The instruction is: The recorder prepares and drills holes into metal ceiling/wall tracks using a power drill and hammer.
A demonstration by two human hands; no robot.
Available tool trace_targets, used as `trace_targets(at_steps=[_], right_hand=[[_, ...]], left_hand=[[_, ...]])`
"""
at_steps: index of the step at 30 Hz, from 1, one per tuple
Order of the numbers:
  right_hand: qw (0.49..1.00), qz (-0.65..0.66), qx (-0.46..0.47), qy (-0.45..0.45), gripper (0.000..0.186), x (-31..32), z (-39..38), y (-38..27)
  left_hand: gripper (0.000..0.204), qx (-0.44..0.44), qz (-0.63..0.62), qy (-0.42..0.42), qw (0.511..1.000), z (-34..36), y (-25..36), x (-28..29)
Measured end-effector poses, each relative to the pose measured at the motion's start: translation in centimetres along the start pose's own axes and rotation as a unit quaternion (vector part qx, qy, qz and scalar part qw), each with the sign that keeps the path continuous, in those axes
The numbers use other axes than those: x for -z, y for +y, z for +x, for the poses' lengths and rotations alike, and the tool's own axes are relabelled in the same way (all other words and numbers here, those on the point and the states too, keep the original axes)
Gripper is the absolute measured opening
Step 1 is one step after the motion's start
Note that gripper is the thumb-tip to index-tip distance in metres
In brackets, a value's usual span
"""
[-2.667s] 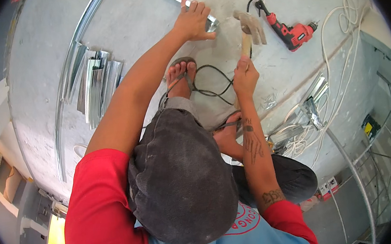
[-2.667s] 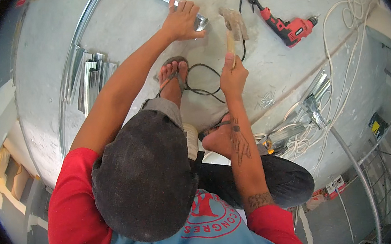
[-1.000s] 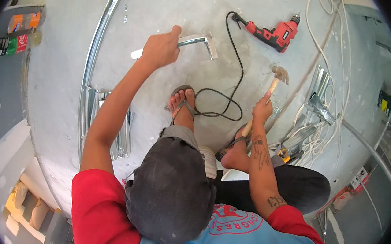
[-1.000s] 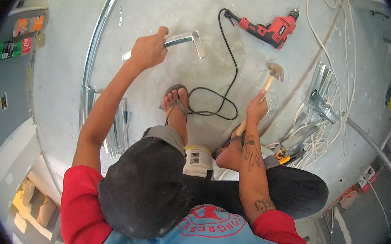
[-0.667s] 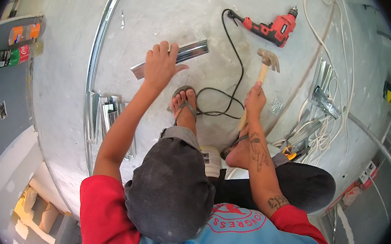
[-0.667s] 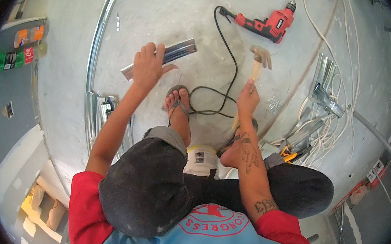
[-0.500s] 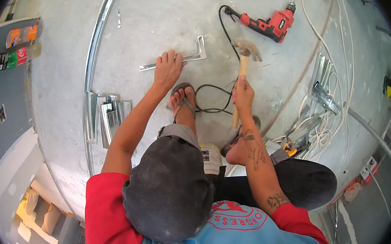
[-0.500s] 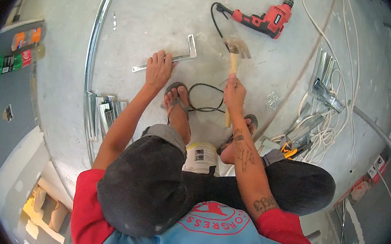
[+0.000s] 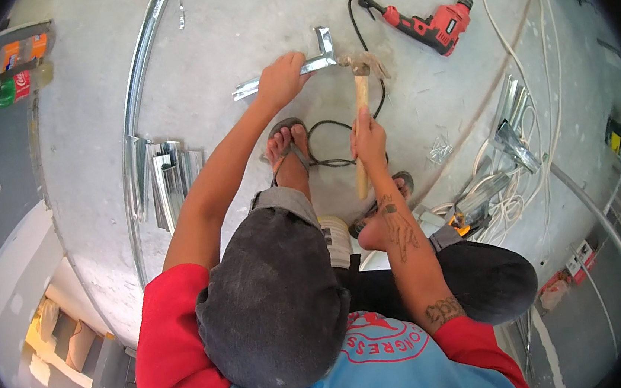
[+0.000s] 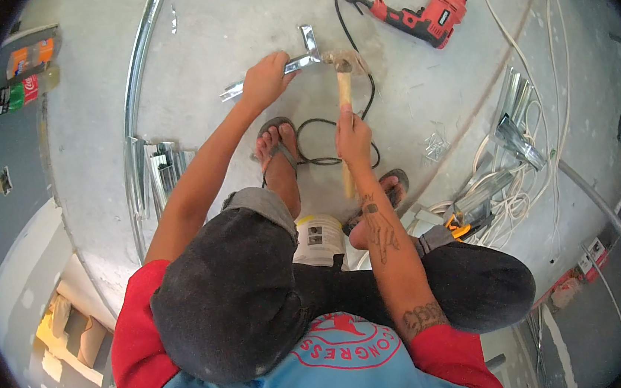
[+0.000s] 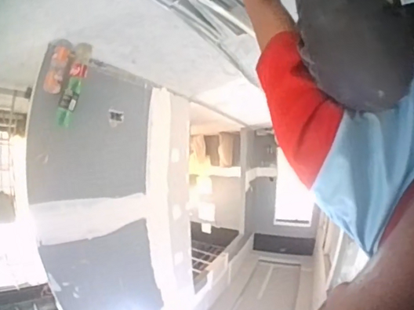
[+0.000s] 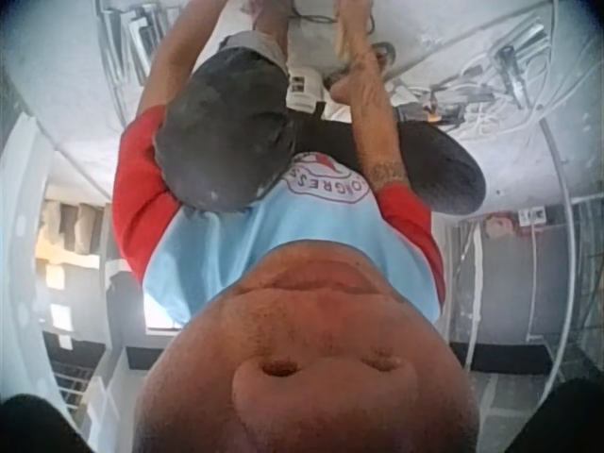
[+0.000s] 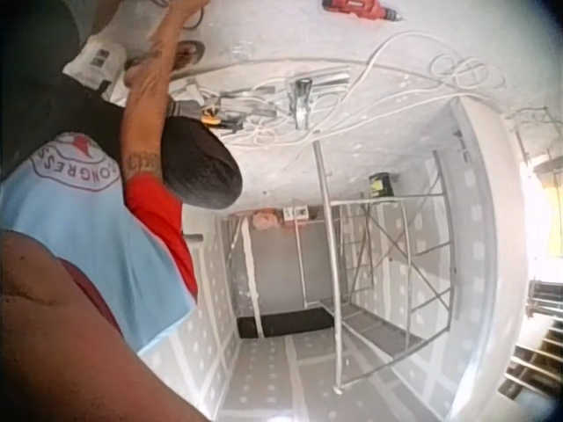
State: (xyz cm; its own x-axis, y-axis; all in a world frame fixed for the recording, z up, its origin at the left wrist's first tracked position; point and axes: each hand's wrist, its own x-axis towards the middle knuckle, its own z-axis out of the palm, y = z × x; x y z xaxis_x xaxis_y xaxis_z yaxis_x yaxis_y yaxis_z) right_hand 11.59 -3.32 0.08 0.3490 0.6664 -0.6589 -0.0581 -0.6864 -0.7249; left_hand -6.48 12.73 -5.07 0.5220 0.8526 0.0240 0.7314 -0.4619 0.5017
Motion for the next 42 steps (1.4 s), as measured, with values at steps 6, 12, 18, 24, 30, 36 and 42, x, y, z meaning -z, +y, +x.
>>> trace_targets(at_steps=[6,12,18,24,30,36,42], right_hand=[[0.997,-0.020,-0.062,0.036,0.057,1.7,1.8,-1.3],[0.951,-0.191,0.063,0.233,0.056,4.2,2.1,1.1],[0.870,-0.280,-0.021,0.405,0.060,10.9,3.7,3.8],[0.788,-0.379,0.068,0.480,0.064,12.6,6.8,3.6],[0.961,0.224,-0.019,0.164,0.066,7.2,12.7,-5.9],[0.808,0.579,-0.070,0.084,0.061,8.0,22.0,-10.7],[0.746,0.653,-0.093,0.096,0.060,7.4,23.6,-11.0]], left_hand=[[0.074,0.026,-0.040,-0.095,0.994,3.1,0.7,1.3],[0.086,-0.093,0.022,-0.199,0.975,6.5,-0.1,2.0],[0.084,-0.018,0.002,-0.164,0.986,5.4,-1.5,0.9],[0.076,0.013,0.015,-0.130,0.991,4.1,-1.2,1.4],[0.073,0.030,-0.003,-0.083,0.996,3.8,-1.9,0.0],[0.073,0.056,-0.004,-0.103,0.993,4.8,-1.1,-0.4],[0.083,0.049,-0.024,-0.077,0.995,3.1,-0.7,0.6]])
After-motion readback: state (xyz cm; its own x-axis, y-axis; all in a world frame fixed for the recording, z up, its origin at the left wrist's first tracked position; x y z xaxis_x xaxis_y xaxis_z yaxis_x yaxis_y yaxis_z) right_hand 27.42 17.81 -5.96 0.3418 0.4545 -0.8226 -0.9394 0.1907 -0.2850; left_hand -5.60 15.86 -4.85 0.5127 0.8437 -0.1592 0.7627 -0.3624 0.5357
